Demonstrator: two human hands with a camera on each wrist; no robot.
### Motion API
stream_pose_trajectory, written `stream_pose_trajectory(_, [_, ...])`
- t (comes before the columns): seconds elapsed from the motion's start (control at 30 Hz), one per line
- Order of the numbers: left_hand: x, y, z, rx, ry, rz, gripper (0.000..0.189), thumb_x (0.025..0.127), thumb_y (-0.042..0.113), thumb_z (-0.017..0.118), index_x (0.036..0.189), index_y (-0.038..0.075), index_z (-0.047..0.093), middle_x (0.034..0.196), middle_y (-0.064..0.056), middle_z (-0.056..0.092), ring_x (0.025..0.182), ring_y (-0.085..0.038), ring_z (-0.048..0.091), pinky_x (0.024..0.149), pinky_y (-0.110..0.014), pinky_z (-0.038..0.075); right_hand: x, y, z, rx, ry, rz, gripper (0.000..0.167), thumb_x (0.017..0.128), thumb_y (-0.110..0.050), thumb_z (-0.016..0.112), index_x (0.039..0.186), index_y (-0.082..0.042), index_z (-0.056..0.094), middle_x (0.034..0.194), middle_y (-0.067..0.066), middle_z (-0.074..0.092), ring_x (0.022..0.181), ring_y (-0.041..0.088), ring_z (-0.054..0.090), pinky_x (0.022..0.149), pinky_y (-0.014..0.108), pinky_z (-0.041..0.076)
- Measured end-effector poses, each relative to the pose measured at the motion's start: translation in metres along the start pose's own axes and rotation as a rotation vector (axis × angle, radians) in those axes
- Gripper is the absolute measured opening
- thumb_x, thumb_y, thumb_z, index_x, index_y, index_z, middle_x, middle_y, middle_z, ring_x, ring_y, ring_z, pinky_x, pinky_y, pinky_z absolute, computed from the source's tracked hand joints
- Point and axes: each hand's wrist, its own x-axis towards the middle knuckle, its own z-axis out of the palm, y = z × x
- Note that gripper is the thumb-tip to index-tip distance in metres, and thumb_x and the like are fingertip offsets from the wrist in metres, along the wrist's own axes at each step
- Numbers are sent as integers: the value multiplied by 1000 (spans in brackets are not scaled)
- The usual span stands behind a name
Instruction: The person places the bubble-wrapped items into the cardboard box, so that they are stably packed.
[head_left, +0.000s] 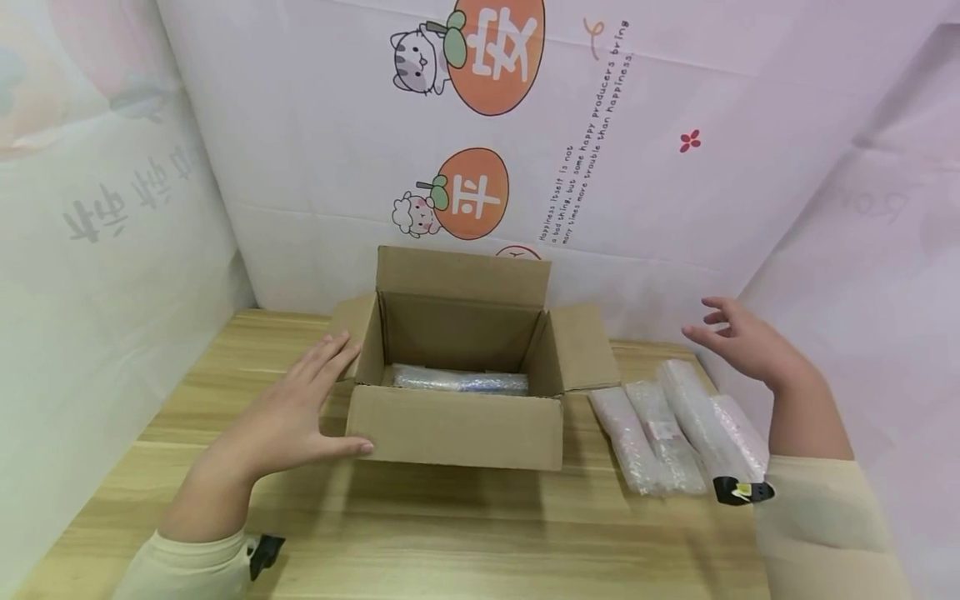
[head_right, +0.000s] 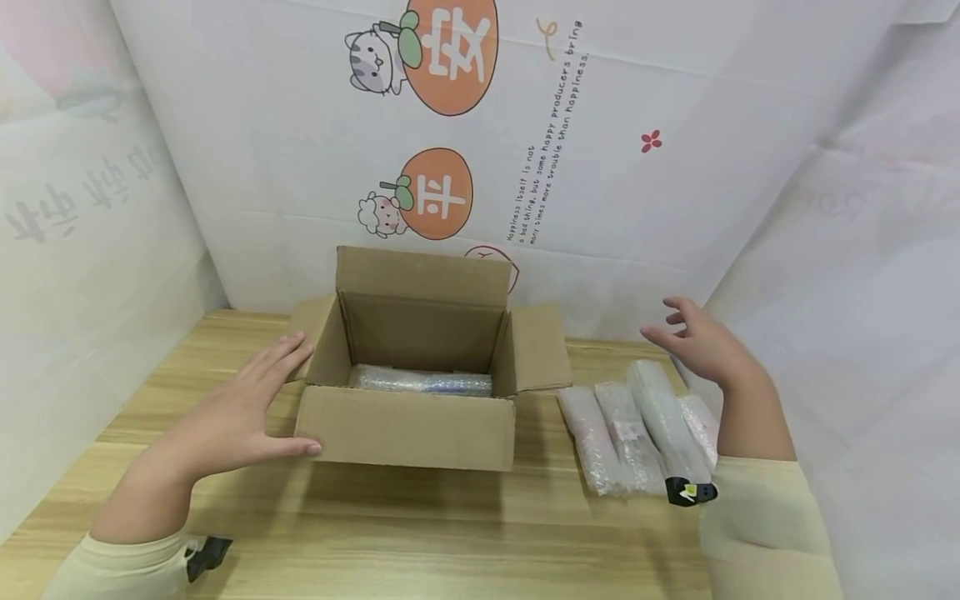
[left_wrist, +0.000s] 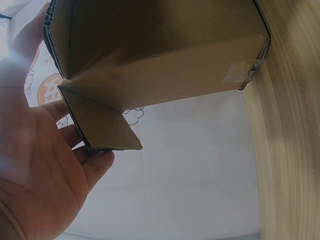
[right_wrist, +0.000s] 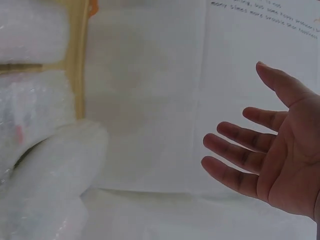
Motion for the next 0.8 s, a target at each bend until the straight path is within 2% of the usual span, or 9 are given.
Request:
stream_pose_trajectory(0.37, [-1,0,1,6,1,-5,119,68,83,63,159,25,12,166,-2,9,152,-30,10,114,-63,27,-6,43,30,-14,-88,116,97,97,-61,43,151,12,7,140,45,29,123,63,36,91,71,41])
stream_pose_trajectory(0.63, [-1,0,1,5,3,-6,120,68,83,63,159,25,12,166,-1,9,152,-30,9,114,-62,27,-8,63,52,-4,-161,168,100,97,-58,46,147,18,6,137,50,28,119,64,41,86,64,48])
stream_pose_trajectory(0.8, [0,0,1,6,3,-7,119,68,83,63,159,26,11,166,-1,9,152,-30,9,113,-63,28,-6,74,64,-27,-177,186,105,96,-59,49,146,20,4,140,51,22,125,65,31,95,69,40])
